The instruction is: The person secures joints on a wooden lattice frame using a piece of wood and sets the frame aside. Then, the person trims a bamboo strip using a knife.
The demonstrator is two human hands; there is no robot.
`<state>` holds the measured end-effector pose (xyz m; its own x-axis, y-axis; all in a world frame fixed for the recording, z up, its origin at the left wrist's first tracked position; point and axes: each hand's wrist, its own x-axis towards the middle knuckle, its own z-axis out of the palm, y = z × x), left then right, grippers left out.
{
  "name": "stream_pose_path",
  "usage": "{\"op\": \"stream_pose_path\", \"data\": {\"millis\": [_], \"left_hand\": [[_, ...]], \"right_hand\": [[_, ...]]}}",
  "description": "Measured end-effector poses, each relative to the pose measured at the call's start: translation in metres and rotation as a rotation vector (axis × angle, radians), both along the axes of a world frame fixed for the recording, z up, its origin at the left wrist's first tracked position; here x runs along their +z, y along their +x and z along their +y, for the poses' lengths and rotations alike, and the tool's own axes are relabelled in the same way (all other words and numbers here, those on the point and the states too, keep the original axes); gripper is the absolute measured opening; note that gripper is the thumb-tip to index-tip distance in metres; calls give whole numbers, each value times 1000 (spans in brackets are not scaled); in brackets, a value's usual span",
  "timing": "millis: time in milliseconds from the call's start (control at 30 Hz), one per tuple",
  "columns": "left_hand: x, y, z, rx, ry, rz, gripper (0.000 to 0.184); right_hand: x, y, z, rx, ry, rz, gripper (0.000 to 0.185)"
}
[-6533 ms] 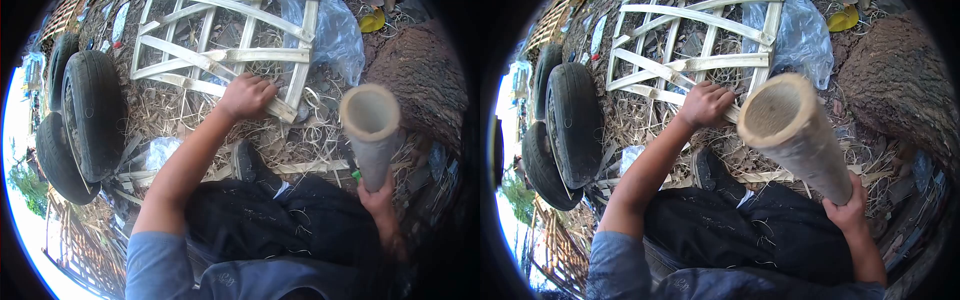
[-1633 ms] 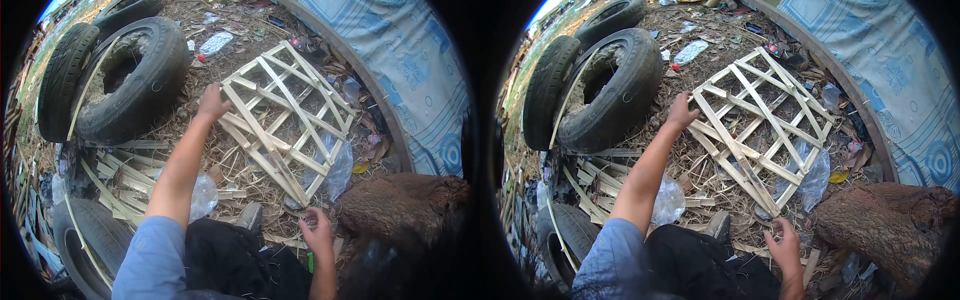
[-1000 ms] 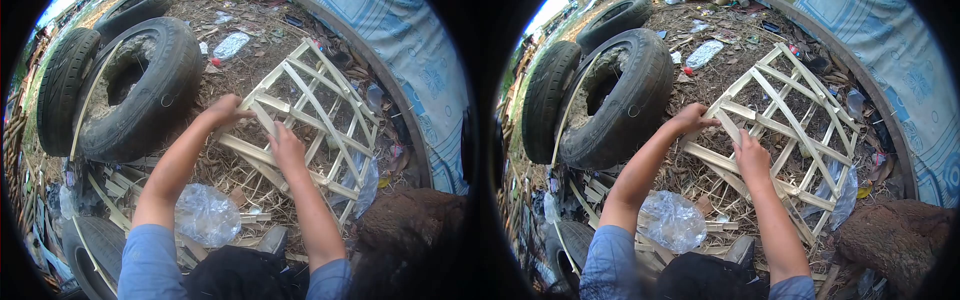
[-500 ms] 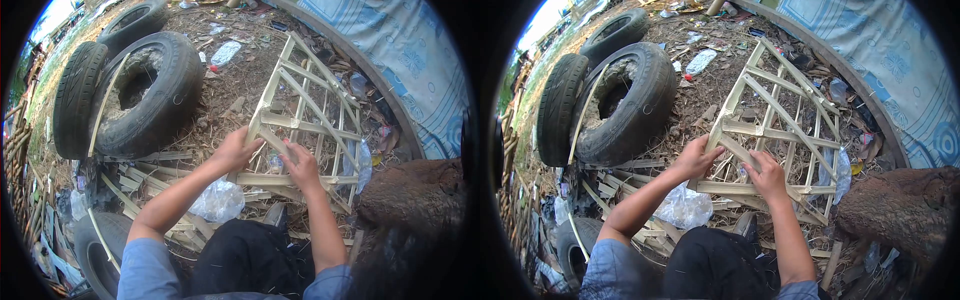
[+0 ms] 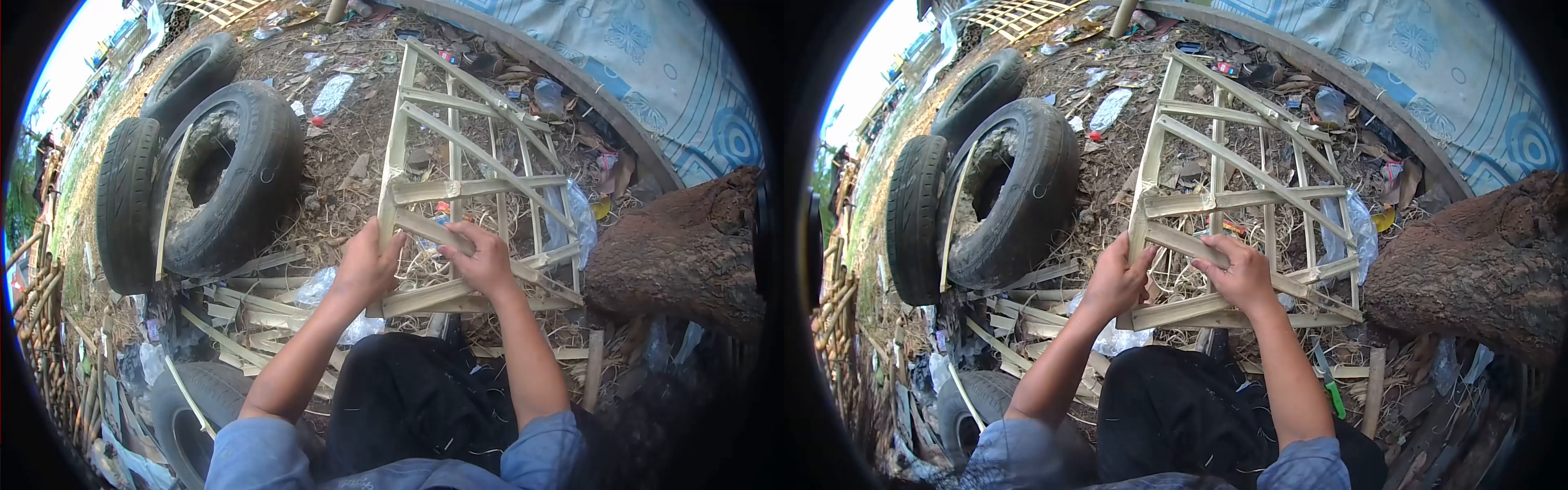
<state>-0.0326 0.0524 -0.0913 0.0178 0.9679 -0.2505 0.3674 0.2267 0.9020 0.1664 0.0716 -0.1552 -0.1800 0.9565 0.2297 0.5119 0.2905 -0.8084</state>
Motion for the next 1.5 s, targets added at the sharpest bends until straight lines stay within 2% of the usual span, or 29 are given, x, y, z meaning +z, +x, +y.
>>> {"op": "stream_pose_path", "data": {"millis": [133,300,467,600,700,833,900,967,1067,1333,1433,1500], "left_hand": [[6,4,-13,35,-76,-56,20],[31,4,-61,96,-84,-220,24],[58,6,-141,284,-145,-343,28],[57,5,-198,349,-185,-460,27],[65,15,-222,284,-245,-512,32],[72,39,-251,196,-276,-542,37],[74,50,-264,124,-278,-507,37],[83,58,-277,97,-320,-521,38],[105,67,-291,31,-304,-441,35],[105,87,-327,87,-261,-499,39],[102,89,-332,87,-253,-456,41],[101,91,-336,90,-262,-450,43]], "right_hand": [[6,6,-7,-13,18,27,37],[29,10,-34,141,5,90,39],[38,-3,-75,343,48,154,42],[55,-3,-104,444,-104,113,40],[64,8,-118,516,-69,88,40],[78,37,-138,569,-258,53,39],[83,48,-150,572,-247,35,39],[89,59,-164,628,-354,57,40],[89,70,-186,653,-327,159,37],[88,80,-216,602,-409,176,37],[77,75,-228,551,-252,290,35],[75,76,-230,556,-269,275,35]]}}
